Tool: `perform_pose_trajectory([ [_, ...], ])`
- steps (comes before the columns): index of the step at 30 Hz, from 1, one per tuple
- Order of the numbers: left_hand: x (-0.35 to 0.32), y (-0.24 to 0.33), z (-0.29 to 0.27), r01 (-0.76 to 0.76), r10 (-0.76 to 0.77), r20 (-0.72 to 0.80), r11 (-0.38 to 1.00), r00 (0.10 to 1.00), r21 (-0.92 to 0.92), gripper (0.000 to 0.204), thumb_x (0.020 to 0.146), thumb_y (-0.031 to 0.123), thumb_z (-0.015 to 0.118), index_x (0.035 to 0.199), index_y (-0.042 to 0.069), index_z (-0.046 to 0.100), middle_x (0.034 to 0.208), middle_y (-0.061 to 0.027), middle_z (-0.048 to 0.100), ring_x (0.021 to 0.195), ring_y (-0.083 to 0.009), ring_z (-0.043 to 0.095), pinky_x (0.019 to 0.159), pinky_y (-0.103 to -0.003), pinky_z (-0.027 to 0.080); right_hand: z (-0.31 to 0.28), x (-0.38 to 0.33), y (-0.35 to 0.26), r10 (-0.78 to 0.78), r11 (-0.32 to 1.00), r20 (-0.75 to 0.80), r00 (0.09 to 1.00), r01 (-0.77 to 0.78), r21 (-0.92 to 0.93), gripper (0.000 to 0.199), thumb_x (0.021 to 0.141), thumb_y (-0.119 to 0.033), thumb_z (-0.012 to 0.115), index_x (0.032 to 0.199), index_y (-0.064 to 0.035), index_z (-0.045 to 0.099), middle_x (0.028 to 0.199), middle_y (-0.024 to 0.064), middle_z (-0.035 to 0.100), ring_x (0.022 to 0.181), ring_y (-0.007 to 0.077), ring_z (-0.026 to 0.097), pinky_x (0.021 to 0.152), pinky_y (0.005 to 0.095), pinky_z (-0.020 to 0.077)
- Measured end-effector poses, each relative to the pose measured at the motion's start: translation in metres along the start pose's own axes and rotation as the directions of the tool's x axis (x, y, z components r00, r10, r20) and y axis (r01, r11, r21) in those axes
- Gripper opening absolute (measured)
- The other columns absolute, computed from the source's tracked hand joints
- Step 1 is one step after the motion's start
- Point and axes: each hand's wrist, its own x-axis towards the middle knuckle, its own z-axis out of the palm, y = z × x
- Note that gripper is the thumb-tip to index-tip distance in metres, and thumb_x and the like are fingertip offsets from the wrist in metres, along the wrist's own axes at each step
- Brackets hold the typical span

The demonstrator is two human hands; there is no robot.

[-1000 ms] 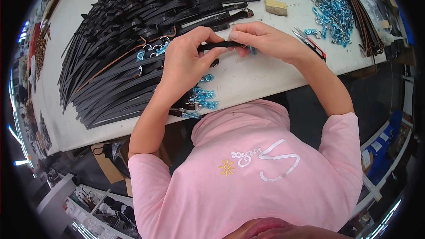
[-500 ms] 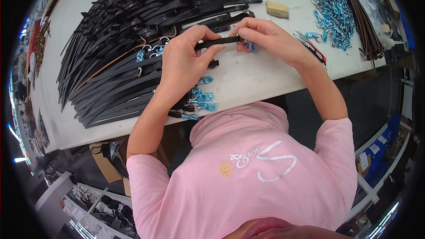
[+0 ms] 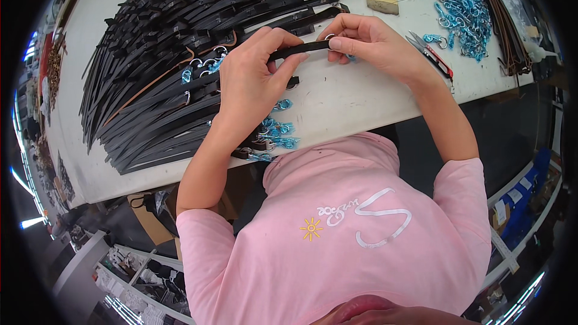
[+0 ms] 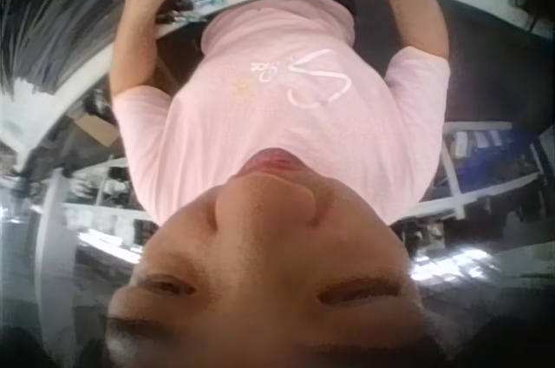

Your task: The person assembles keychains by attaching light blue metal clasps to the ends of black leather straps. They repeatedly pick up a strap, thread the clasp through the leather loop, and secure it, placing the finished items on the table.

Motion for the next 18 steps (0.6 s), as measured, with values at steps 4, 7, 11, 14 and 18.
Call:
perform_pose_trajectory([
  [4,0.001,-0.001,0.002,-0.042,0.042,-0.004,0.999,0.999,0.008,0.018,0.082,0.014,0.077,0.096,0.006,0.07,0.083,-0.0041,0.065,0.059,-0.0162,0.057,0.056,-0.029,0.046,0.004,0.0,0.0,-0.008,1.0,-0.043,0.999,0.007,-0.027,0.02,0.098,-0.019,0.064,0.11,-0.0029,0.063,0.089,0.0008,0.065,0.085,0.0079,0.06,0.081,0.0222,0.0482],
  [7,0.004,0.005,0.0,-0.02,0.019,0.088,1.0,0.996,0.013,0.018,0.087,0.012,0.073,0.101,0.002,0.069,0.087,-0.0059,0.068,0.07,-0.0138,0.06,0.059,-0.026,0.046,0.008,0.001,0.001,-0.016,0.998,-0.081,0.997,0.011,-0.054,0.019,0.097,-0.018,0.065,0.108,-0.0025,0.063,0.089,0.0011,0.065,0.084,0.008,0.06,0.08,0.0224,0.0484],
  [11,0.008,0.004,0.0,0.04,-0.03,0.192,0.998,0.981,-0.048,0.019,0.092,0.013,0.068,0.105,-0.001,0.068,0.086,-0.0052,0.069,0.071,-0.0096,0.059,0.06,-0.024,0.045,0.011,0.002,0.005,-0.035,0.999,-0.075,0.997,0.032,-0.037,0.018,0.097,-0.017,0.065,0.105,-0.0019,0.063,0.088,0.0012,0.064,0.083,0.0079,0.06,0.078,0.0227,0.0482],
  [14,0.011,0.003,-0.002,0.202,-0.158,0.299,0.972,0.941,-0.121,0.017,0.094,0.013,0.067,0.102,-0.002,0.067,0.079,-0.0009,0.064,0.067,-0.0063,0.055,0.058,-0.023,0.044,0.01,0.002,0.005,-0.033,0.999,-0.063,0.997,0.03,-0.039,0.017,0.097,-0.017,0.064,0.103,-0.0017,0.063,0.086,0.0008,0.064,0.081,0.0076,0.059,0.076,0.0227,0.0478],
  [18,0.011,-0.004,0.003,0.237,-0.161,0.324,0.948,0.932,-0.21,0.013,0.094,0.013,0.067,0.097,0.0,0.067,0.075,0.0027,0.059,0.065,-0.0041,0.052,0.057,-0.021,0.044,0.014,0.001,0.002,-0.016,0.999,-0.066,0.998,0.013,-0.05,0.016,0.097,-0.018,0.064,0.1,-0.0019,0.064,0.082,0.0003,0.064,0.078,0.0072,0.059,0.073,0.0224,0.047],
])
